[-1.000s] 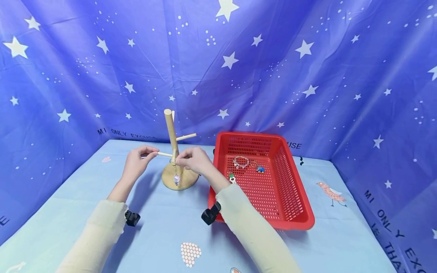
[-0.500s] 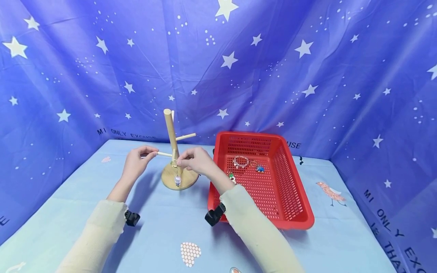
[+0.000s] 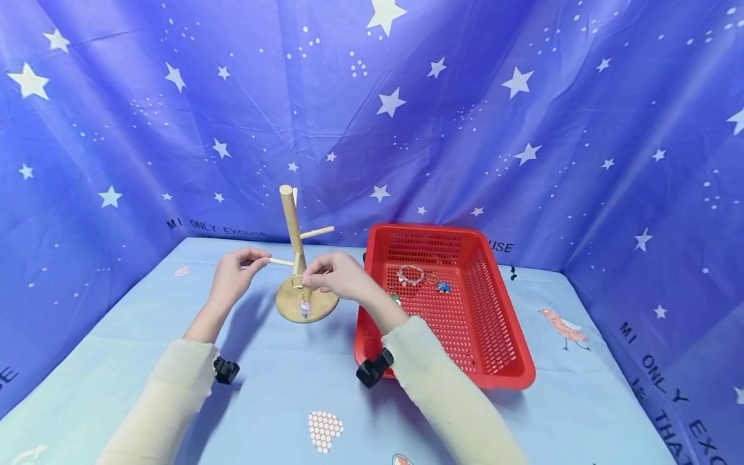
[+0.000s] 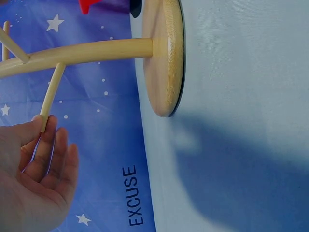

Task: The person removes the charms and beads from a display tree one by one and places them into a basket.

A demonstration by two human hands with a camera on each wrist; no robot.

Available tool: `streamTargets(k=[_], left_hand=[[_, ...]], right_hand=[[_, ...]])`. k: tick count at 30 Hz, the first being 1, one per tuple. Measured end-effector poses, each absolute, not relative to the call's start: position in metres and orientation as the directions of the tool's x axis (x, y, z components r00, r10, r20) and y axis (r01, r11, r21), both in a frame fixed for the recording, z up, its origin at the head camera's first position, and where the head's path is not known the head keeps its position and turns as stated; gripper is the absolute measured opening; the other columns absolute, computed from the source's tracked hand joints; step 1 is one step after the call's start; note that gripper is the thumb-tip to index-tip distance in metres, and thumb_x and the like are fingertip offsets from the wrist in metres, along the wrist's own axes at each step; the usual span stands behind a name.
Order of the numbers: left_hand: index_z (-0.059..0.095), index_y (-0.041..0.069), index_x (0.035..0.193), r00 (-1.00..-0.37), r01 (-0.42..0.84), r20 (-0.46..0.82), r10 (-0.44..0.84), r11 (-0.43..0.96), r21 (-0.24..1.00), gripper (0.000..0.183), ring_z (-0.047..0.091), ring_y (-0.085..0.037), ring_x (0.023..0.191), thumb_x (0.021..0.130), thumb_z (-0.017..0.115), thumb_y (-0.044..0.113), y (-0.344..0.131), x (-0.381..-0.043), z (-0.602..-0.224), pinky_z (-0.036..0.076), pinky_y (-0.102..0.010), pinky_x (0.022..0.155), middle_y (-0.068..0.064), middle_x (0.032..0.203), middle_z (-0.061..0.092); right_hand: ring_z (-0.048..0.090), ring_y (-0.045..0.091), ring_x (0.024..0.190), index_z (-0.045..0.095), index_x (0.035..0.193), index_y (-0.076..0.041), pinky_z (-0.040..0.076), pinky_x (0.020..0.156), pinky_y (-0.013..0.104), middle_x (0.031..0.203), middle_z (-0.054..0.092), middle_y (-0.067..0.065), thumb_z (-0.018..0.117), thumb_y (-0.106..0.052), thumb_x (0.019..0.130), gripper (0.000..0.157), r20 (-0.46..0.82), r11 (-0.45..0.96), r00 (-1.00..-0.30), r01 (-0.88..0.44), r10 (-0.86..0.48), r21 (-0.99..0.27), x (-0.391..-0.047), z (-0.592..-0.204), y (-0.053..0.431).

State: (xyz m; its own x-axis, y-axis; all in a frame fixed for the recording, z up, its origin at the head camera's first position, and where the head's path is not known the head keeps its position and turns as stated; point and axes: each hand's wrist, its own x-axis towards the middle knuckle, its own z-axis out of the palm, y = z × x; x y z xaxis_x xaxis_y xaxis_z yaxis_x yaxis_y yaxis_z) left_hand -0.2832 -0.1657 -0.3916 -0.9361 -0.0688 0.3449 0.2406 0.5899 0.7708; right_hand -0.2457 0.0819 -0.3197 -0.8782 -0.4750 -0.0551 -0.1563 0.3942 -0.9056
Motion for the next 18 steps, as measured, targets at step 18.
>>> streamTargets(k=[18], left_hand=[[0.074, 0.002, 0.106, -0.937, 0.237, 0.343, -0.073, 0.589, 0.772, 0.019, 0.07, -0.032, 0.098, 0.095, 0.068, 0.016, -0.166, -0.283, -0.391, 0.056, -0.044, 0.092, -0.019, 0.102, 0.075]], right_hand=[[0.065, 0.015, 0.086, 0.07, 0.101, 0.003, 0.059, 0.083, 0.033, 0.093, 0.072, 0.01, 0.066, -0.009, 0.094, 0.014, 0.017, 0.382, -0.896, -0.206, -0.443, -0.901, -0.242, -0.313, 0.118]])
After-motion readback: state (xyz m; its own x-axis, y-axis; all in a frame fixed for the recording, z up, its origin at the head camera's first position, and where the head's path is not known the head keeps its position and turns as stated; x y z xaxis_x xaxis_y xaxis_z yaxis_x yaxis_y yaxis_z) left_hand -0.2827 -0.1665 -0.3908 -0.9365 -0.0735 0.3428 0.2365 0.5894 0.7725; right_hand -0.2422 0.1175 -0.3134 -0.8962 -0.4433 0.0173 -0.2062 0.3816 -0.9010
